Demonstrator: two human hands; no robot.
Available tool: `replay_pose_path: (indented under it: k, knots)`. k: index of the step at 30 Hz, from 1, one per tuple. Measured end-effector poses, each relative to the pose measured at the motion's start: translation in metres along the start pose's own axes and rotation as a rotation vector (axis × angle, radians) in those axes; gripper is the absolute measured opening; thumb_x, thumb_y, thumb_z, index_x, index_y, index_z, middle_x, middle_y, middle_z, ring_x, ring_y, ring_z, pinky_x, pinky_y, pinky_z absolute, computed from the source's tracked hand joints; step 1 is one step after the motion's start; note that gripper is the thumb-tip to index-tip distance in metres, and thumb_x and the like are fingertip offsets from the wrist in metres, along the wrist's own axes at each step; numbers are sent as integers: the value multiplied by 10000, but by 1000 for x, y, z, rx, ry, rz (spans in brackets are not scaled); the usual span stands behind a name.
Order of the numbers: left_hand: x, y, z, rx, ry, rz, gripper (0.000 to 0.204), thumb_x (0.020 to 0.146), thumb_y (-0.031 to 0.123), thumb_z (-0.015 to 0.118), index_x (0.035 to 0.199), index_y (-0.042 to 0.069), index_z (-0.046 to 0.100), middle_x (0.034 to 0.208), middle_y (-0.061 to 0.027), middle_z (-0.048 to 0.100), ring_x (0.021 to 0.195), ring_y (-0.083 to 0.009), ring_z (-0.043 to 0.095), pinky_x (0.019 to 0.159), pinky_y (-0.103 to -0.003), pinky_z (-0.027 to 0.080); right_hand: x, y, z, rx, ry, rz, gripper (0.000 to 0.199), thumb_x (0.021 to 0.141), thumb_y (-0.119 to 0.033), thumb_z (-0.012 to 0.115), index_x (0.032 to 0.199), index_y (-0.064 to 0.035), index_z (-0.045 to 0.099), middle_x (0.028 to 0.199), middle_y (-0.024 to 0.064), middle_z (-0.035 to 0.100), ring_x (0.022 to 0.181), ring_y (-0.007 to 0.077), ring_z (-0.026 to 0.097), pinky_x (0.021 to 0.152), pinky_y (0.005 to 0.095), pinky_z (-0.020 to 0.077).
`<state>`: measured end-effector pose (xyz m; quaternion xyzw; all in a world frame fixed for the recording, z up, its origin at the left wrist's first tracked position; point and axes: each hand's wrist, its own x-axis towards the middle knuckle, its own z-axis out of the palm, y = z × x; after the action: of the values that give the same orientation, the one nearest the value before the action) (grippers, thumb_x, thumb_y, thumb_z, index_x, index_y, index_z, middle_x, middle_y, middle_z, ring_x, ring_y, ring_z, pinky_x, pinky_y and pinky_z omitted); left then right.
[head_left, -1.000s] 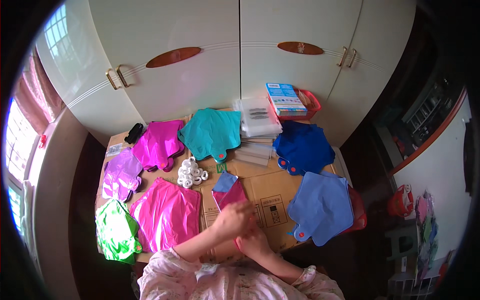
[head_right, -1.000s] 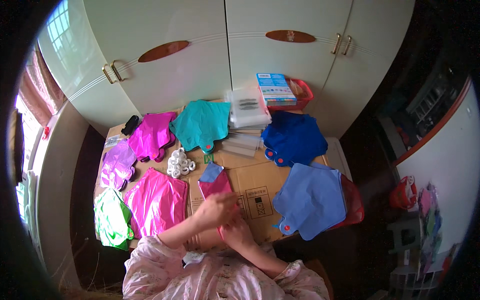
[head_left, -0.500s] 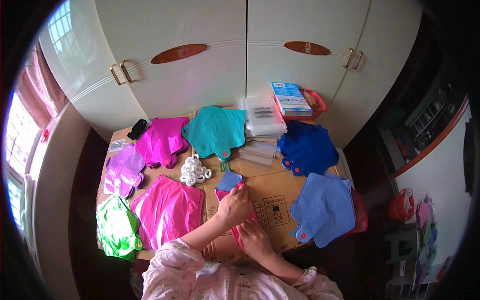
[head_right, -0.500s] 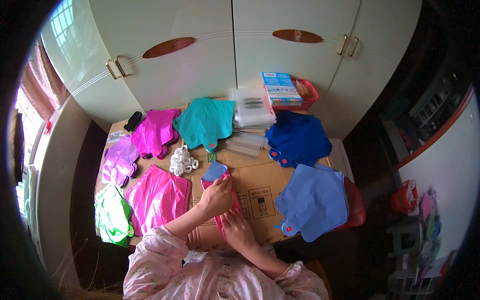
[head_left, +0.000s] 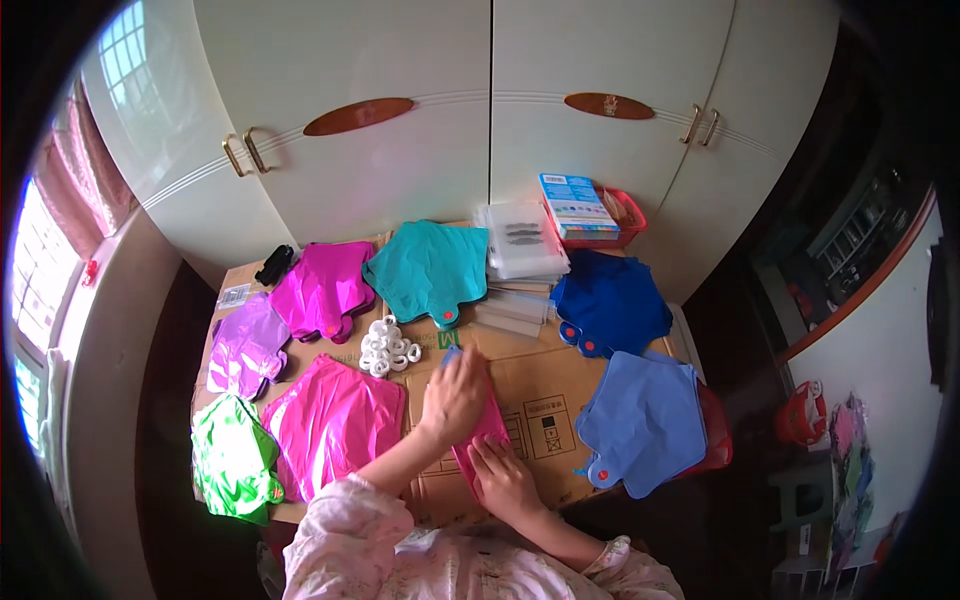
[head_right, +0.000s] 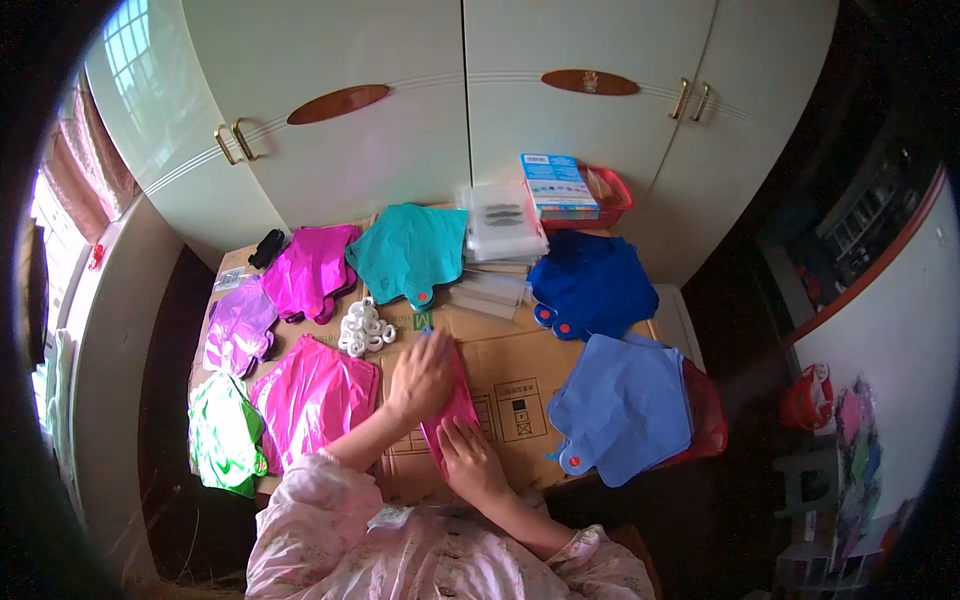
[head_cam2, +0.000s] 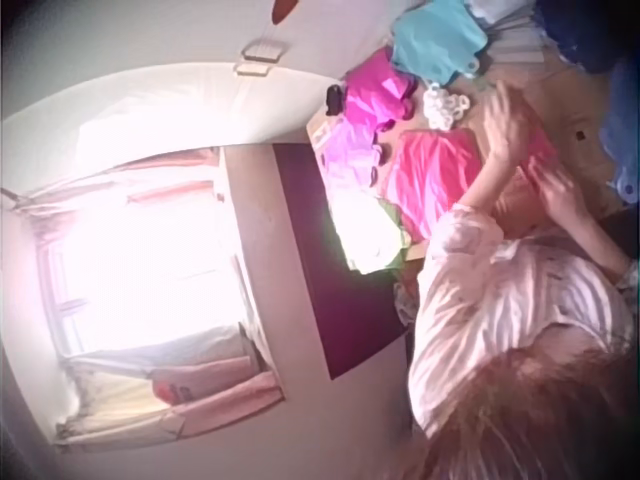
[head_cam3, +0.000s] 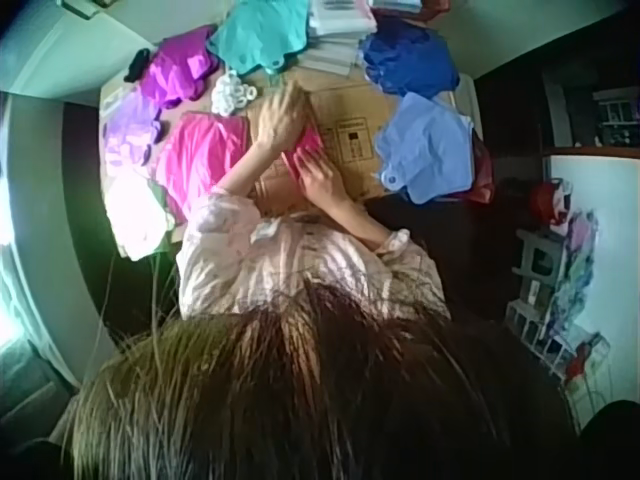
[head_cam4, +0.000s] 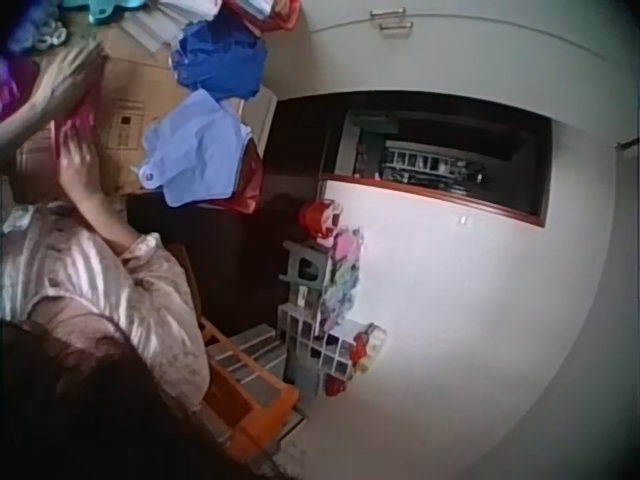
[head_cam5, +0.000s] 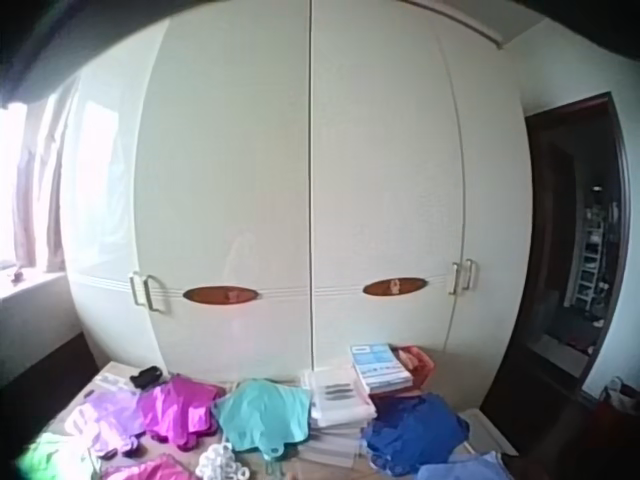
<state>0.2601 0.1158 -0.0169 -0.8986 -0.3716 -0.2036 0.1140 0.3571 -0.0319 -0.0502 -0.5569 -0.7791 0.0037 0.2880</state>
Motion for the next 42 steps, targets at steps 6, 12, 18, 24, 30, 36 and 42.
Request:
replay_pose_path:
  k: [6, 12, 18, 24, 30, 36, 42]
  knots:
    - [-31, 40, -14, -311, -273, 56, 475, 823, 281, 580, 1182, -30, 570, 1248, -189, 559, 1075, -289, 551, 883, -385, 453, -10, -1, 8, -44, -136, 110, 324, 798, -155, 578, 1063, 28, 614, 1071, 175, 596, 1047, 313, 576, 1005, 437, 416]
    - [-15, 20, 12, -44, -144, 9, 520, 815, 295, 585, 1218, -31, 550, 1290, -155, 546, 1136, -240, 511, 932, -374, 414, -3, 0, 2, -18, -4, -8, 333, 806, -142, 555, 1088, 28, 608, 1131, 173, 590, 1074, 308, 567, 1012, 423, 406]
    - [-14, 1, 21, -133, -182, -70, 602, 903, 407, 488, 1371, 35, 418, 1432, -96, 416, 1354, -266, 321, 1092, -496, 233, 1, -3, -3, -24, -13, 11, 348, 814, -125, 534, 1120, 30, 596, 1166, 170, 585, 1132, 304, 543, 1026, 416, 393]
    - [-9, -24, 35, -77, -222, -126, 640, 924, 432, 446, 1449, 98, 297, 1506, -50, 304, 1419, -279, 198, 1135, -515, 138, 1, -3, 0, -15, -16, 1, 349, 797, -107, 553, 1117, 23, 599, 1183, 167, 582, 1168, 304, 530, 1037, 420, 385]
    - [-17, -44, -19, -211, -153, -280, 643, 875, 318, 549, 1402, 20, 333, 1452, -193, 333, 1369, -340, 280, 1093, -527, 225, -1, -1, 1, 3, 26, 15, 375, 762, -81, 591, 1125, 13, 603, 1211, 158, 576, 1176, 303, 530, 1035, 425, 393]
    - [-94, -15, -42, -132, -315, -98, 504, 869, 313, 548, 1300, 57, 498, 1343, -92, 500, 1282, -226, 417, 991, -499, 335, -1, -4, 0, -17, -4, 1, 375, 769, -86, 587, 1131, 14, 602, 1213, 156, 578, 1173, 300, 534, 1038, 421, 392]
    - [-70, -30, -33, -159, -352, -248, 502, 905, 340, 490, 1323, 62, 476, 1391, -66, 474, 1296, -219, 406, 985, -518, 327, 2, -5, -3, -21, 1, 10, 355, 778, -81, 573, 1119, 10, 604, 1203, 151, 585, 1173, 294, 536, 1037, 413, 391]
